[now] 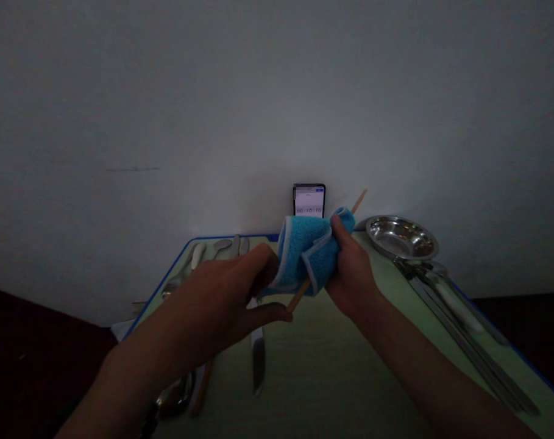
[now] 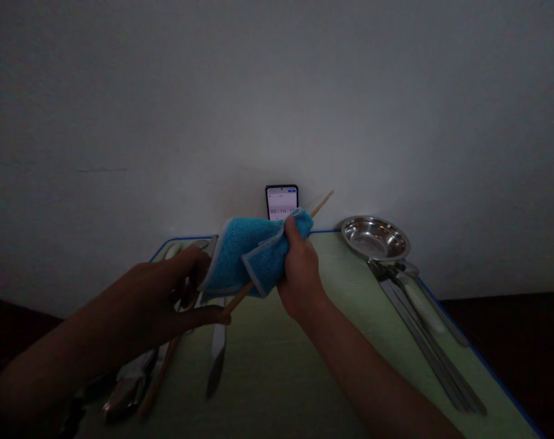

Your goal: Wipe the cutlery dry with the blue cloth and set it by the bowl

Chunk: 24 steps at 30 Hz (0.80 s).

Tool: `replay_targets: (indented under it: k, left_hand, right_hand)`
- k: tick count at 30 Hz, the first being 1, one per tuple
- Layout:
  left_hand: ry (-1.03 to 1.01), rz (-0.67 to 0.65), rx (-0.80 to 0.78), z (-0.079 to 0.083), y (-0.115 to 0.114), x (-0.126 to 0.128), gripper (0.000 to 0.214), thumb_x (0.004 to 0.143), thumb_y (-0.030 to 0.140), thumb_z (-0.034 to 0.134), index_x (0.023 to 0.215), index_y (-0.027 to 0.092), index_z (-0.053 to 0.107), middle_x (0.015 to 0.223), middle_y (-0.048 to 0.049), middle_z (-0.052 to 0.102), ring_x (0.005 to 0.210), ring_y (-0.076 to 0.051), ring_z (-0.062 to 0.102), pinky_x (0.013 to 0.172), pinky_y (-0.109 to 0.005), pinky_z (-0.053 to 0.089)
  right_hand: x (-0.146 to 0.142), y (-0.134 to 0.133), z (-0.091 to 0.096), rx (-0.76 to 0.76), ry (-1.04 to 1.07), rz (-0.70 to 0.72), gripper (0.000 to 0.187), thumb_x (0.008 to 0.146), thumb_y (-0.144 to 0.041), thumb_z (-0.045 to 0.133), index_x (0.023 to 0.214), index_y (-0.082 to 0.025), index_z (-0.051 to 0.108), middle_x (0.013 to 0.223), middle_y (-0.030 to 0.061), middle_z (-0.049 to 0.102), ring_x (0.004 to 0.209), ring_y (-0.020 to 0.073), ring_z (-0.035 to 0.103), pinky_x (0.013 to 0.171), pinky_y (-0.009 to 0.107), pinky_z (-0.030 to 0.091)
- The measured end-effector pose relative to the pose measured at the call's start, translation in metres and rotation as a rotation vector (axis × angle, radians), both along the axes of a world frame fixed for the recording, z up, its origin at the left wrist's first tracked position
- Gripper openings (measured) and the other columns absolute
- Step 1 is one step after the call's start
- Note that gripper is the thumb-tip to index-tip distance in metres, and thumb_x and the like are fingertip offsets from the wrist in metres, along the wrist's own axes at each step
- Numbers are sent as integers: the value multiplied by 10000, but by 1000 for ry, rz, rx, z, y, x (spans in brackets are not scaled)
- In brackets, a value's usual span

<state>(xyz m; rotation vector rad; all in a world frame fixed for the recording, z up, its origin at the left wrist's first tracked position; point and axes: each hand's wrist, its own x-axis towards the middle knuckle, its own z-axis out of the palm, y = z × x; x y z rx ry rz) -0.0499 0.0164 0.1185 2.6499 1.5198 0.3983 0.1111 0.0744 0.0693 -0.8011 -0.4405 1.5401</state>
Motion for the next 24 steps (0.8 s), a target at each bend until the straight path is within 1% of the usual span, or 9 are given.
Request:
replay_targets:
  k: [2,3,5,7,9,12,15,19,24]
  left_hand:
    - [-34,12,69,-1,1,1,385,674,393,679,874,205,408,637,64,490,495,-94,472,434,-185,328]
    - [-45,-6,113,-1,1,1,388,685,380,673,921,208,417,671,56,498,509,-92,475,445,-187,337]
    - [-37,-93,216,-3,1,0,365,728,334,642,1015,236,440,756,36,504,550,-88,481,478,-191,352]
    - [5,-192,329,-5,0,-1,303,778,280,596,1056,281,476,786,31,486,565,-79,467,487,-191,337]
    - [45,-251,422,-6,0,-2,245,811,246,558,1046,305,519,724,43,448,530,-69,420,462,-194,292]
    - [42,-312,523,-7,0,-3,188,830,200,536,994,285,570,621,61,377,477,-65,335,438,-213,237]
    - [0,-370,590,-8,1,-3,179,821,170,556,982,242,589,595,64,350,474,-69,297,442,-232,228]
    - [-8,-399,605,-8,0,-3,181,809,158,580,981,216,591,584,64,321,480,-79,277,446,-248,226]
    - [71,-359,580,-3,-10,-7,153,849,194,517,979,244,580,569,60,301,474,-93,281,445,-270,207]
  right_hand:
    - [0,-1,0,-1,10,-16,224,753,-406,549,733,-187,590,682,-9,669,691,144,636,707,301,507]
    - [0,-1,1,-5,14,-28,222,762,-401,539,734,-187,594,690,-9,670,691,145,638,707,305,508]
    - [0,0,2,-11,23,-36,226,775,-392,522,729,-186,601,699,-7,672,688,147,639,708,313,510]
    - [1,0,2,-29,31,-33,229,776,-390,521,707,-186,601,681,-7,669,679,151,639,709,318,512]
    - [1,1,2,-53,42,-28,228,773,-390,526,697,-188,597,670,-8,666,684,153,638,714,317,512]
    - [1,2,1,-80,57,-5,233,785,-392,506,737,-186,605,710,4,675,727,155,640,723,311,511]
    - [-1,3,0,-96,70,29,250,798,-394,483,789,-181,613,752,16,680,751,159,640,731,319,510]
    - [0,5,-2,-91,86,45,248,796,-393,483,790,-179,609,754,18,676,745,161,638,738,327,509]
    - [18,21,-11,-49,63,-45,264,811,-404,444,822,-191,600,805,17,676,775,146,625,755,312,500]
